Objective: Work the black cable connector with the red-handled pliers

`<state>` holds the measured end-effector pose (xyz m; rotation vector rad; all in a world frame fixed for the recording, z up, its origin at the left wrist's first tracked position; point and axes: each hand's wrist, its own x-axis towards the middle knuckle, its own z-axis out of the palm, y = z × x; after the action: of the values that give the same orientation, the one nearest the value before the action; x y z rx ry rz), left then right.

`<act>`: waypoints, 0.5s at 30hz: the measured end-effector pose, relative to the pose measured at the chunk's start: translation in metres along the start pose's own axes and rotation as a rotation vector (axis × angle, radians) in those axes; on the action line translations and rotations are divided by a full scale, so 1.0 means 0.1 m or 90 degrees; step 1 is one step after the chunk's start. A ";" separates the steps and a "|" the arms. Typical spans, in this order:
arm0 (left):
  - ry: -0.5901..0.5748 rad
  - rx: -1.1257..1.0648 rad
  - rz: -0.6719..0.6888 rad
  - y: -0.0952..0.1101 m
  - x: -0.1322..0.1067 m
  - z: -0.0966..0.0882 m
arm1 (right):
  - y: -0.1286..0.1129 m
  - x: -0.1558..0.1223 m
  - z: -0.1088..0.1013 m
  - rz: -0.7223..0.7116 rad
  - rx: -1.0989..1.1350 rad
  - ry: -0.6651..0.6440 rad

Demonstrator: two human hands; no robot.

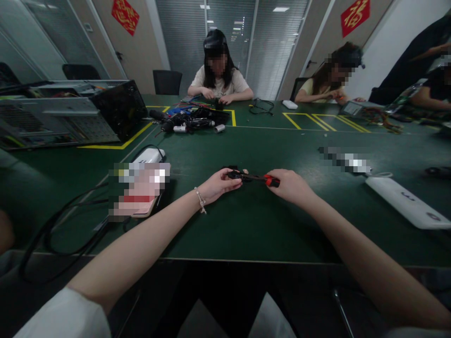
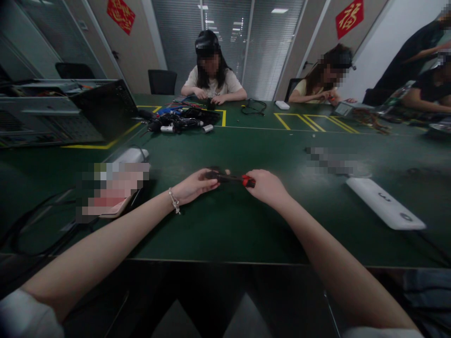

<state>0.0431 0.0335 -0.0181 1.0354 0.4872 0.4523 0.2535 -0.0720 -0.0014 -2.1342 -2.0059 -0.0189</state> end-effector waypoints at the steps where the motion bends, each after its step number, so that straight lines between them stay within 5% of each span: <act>1: 0.001 0.002 -0.001 0.00 0.00 0.00 | 0.00 0.00 0.00 0.002 0.004 -0.001; 8: -0.004 0.010 0.000 0.01 0.00 -0.01 | 0.00 -0.01 -0.02 -0.046 -0.051 0.046; 15: 0.014 0.003 -0.003 0.01 -0.01 0.01 | -0.02 0.00 -0.01 0.025 0.021 -0.015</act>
<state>0.0426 0.0327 -0.0161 1.0337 0.5104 0.4593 0.2518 -0.0722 -0.0004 -2.1623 -1.9635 0.0453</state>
